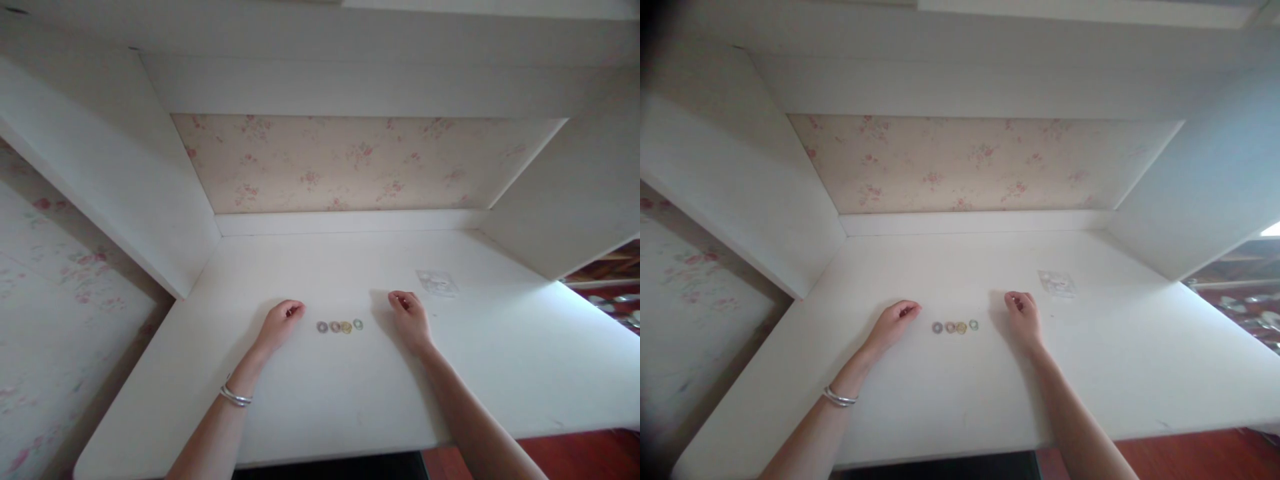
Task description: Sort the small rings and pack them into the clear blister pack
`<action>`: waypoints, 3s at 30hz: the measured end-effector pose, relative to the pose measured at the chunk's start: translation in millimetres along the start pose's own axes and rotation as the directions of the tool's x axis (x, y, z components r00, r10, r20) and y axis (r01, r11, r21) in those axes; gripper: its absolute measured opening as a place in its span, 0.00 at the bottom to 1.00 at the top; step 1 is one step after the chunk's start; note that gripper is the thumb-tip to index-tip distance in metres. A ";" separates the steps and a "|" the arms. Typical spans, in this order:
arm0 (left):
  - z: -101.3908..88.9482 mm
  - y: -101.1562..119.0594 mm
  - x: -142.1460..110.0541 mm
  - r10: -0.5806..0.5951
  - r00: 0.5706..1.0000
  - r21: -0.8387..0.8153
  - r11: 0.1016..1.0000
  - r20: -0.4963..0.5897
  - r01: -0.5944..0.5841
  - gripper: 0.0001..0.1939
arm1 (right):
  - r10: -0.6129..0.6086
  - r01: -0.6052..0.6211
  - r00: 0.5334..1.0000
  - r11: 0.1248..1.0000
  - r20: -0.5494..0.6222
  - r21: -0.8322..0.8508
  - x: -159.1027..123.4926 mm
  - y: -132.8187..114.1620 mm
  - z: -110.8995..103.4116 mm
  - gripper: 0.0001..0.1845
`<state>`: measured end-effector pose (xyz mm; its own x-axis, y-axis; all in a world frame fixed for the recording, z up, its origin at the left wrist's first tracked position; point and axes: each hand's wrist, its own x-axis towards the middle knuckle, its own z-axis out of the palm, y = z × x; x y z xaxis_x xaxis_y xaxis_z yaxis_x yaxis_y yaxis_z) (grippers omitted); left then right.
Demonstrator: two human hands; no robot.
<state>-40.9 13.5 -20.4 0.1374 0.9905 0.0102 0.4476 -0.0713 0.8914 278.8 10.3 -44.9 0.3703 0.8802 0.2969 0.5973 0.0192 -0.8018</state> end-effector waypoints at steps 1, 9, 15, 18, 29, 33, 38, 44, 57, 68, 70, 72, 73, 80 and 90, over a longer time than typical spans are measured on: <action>-0.1 0.3 0.0 -0.002 1.000 -0.003 1.000 0.000 0.002 0.15 | -0.001 0.001 1.000 1.000 0.016 -0.005 -0.8 0.8 0.9 0.18; -2.0 2.6 -0.5 -0.013 1.000 -0.010 1.000 -0.012 0.013 0.16 | -0.032 0.038 0.996 0.997 0.088 -0.073 -3.7 -5.2 1.5 0.18; -1.8 1.9 -0.5 -0.004 1.000 -0.010 1.000 -0.010 0.003 0.16 | -0.044 0.054 0.992 0.995 0.116 -0.082 -4.0 -6.1 0.1 0.19; -1.1 0.9 -0.6 -0.009 1.000 -0.022 1.000 -0.010 0.008 0.16 | -0.046 0.056 0.993 0.995 0.112 -0.080 -5.1 -7.4 -0.8 0.19; 0.5 -1.9 -1.2 0.010 1.000 0.008 1.000 -0.013 -0.010 0.16 | -0.060 0.067 0.992 0.996 0.110 -0.065 -5.5 -1.1 0.9 0.17; 0.0 0.8 -1.6 0.007 1.000 0.021 1.000 -0.011 -0.007 0.16 | -0.063 0.072 0.990 0.995 0.124 -0.068 -6.1 -2.6 0.4 0.18; -0.1 2.6 -2.1 -0.002 1.000 0.010 1.000 -0.010 0.002 0.16 | -0.070 0.080 0.989 0.994 0.129 -0.079 -5.9 -3.2 -0.4 0.18; 0.2 2.8 -2.3 -0.012 1.000 -0.005 1.000 -0.021 0.012 0.16 | -0.068 0.080 0.988 0.993 0.141 -0.084 -6.5 -4.3 -0.2 0.19; 1.7 -0.8 -0.7 -0.001 1.000 -0.003 1.000 -0.010 0.001 0.16 | -0.079 0.093 0.986 0.992 0.147 -0.087 -6.9 -6.6 -1.3 0.19; 0.7 -1.1 -1.5 -0.006 1.000 0.000 1.000 -0.018 0.006 0.17 | -0.123 0.136 0.990 0.968 0.074 -0.211 27.2 0.7 -22.9 0.17; 0.9 -1.9 -1.1 -0.005 1.000 -0.002 1.000 -0.014 0.005 0.16 | -0.138 0.129 0.990 0.921 0.002 -0.369 46.5 5.9 -40.8 0.18; 1.2 -2.4 -0.7 0.004 1.000 -0.013 1.000 -0.006 -0.004 0.16 | -0.121 0.085 0.992 0.826 -0.029 -0.557 64.2 12.6 -59.5 0.21; 1.3 -2.3 -0.7 0.006 1.000 -0.017 1.000 -0.004 -0.006 0.16 | -0.080 0.038 0.996 0.773 -0.039 -0.633 71.5 16.4 -67.9 0.24; 0.5 1.1 -2.1 0.022 1.000 -0.005 1.000 -0.007 -0.022 0.15 | 0.198 -0.101 0.980 0.634 0.035 -0.767 86.2 39.4 -90.5 0.38; 6.3 1.1 2.5 0.098 0.988 -0.001 0.995 -0.122 -0.099 0.13 | 0.073 -0.044 0.997 0.779 0.022 -0.626 49.0 0.9 -49.0 0.28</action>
<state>-34.5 15.1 -22.2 0.0720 0.9857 0.1526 0.4306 -0.1687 0.8867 332.3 30.2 -5.7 0.3974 0.8894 0.2258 0.8943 -0.3202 -0.3126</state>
